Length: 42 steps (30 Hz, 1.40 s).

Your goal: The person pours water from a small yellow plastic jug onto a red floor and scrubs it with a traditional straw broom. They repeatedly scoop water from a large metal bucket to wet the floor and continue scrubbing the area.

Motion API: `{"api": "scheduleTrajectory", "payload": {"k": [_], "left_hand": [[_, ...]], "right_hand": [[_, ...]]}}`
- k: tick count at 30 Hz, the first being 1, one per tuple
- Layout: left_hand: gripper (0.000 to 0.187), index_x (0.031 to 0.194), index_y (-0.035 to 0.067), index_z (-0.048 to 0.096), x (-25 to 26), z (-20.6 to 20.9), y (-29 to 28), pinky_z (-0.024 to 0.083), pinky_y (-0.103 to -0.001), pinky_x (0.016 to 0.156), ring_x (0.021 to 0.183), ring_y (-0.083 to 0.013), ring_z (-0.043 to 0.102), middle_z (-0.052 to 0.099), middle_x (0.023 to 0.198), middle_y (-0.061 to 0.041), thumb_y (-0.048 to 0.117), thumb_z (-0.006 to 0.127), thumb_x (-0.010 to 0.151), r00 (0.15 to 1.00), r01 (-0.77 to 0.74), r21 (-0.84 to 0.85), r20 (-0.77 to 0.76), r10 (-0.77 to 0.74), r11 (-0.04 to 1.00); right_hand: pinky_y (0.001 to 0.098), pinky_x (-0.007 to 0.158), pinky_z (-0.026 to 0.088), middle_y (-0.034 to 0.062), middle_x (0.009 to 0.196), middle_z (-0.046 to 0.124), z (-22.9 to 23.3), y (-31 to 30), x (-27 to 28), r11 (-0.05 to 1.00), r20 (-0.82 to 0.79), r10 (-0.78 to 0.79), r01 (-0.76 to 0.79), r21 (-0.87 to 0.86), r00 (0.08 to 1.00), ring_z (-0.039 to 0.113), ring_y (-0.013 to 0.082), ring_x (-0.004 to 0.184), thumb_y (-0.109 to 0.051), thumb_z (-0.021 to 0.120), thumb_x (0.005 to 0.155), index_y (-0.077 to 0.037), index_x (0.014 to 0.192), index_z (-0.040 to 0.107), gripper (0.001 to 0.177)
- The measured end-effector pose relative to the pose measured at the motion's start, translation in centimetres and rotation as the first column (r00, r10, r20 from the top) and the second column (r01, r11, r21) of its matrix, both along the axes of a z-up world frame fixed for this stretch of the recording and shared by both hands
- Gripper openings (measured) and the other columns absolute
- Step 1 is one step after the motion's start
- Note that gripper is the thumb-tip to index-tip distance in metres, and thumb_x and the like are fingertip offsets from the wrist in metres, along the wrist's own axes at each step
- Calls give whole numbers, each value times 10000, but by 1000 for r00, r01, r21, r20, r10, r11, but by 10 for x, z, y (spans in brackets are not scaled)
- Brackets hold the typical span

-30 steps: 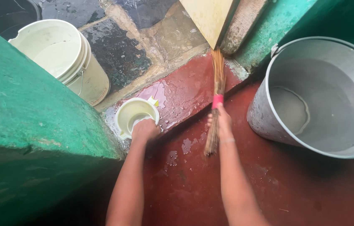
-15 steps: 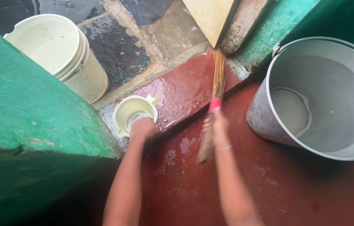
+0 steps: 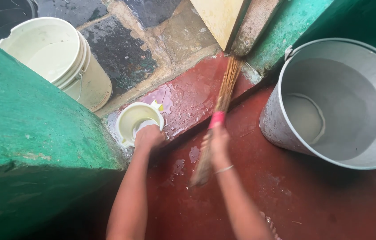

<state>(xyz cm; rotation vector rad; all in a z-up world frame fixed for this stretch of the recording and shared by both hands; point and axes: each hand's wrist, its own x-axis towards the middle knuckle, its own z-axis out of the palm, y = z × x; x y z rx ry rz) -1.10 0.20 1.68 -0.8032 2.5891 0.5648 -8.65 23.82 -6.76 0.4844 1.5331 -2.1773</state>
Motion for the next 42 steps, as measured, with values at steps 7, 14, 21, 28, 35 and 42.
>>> {"api": "scheduleTrajectory", "payload": {"k": [7,14,21,28,35,42], "left_hand": [[356,997,5,777,-2,-5,0,533,-482,966,1068,-395,698,729,1099,-239,275,588,861,1000,8,-15,-13,-8,1000],[385,1008,8,774,1,-1,0,524,-484,979,1072,-402,691,724,1104,-256,316,579,883,1000,18,-29,-13,-18,999],[351,1120,64,646,38,-9,4,528,-540,867,964,-431,687,725,988,-242,293,641,854,960,117,-96,-243,-138,988],[268,1175,128,632,58,8,-7,549,-518,832,939,-390,714,753,945,-194,206,674,922,948,290,-150,-90,-305,945],[469,1355,238,642,12,35,-3,616,-413,807,885,-282,808,797,961,-100,249,688,888,847,288,396,319,-425,872],[411,1048,91,786,-139,54,73,587,-430,859,946,-309,754,764,1023,-152,457,744,866,805,552,137,167,-569,822]], "right_hand": [[326,388,512,45,666,639,17,4,-52,921,110,313,-330,208,943,592,142,446,-417,594,986,-140,1077,583,292],[343,340,466,63,633,593,5,24,-16,984,-43,112,-105,147,993,560,167,408,-432,569,994,-90,1050,567,347],[325,400,487,31,665,603,10,16,-45,956,0,214,-210,207,977,566,130,455,-436,607,984,-118,1097,608,337],[331,426,510,42,676,619,25,35,-73,916,-32,330,-312,252,944,594,145,484,-449,631,994,-47,1096,622,415],[340,395,481,37,667,605,11,91,-71,919,19,308,-303,252,951,575,151,454,-460,621,967,-95,1131,616,401],[341,369,483,81,651,609,34,117,-51,904,25,290,-283,321,957,582,171,428,-480,600,959,-83,1146,626,440]]}}
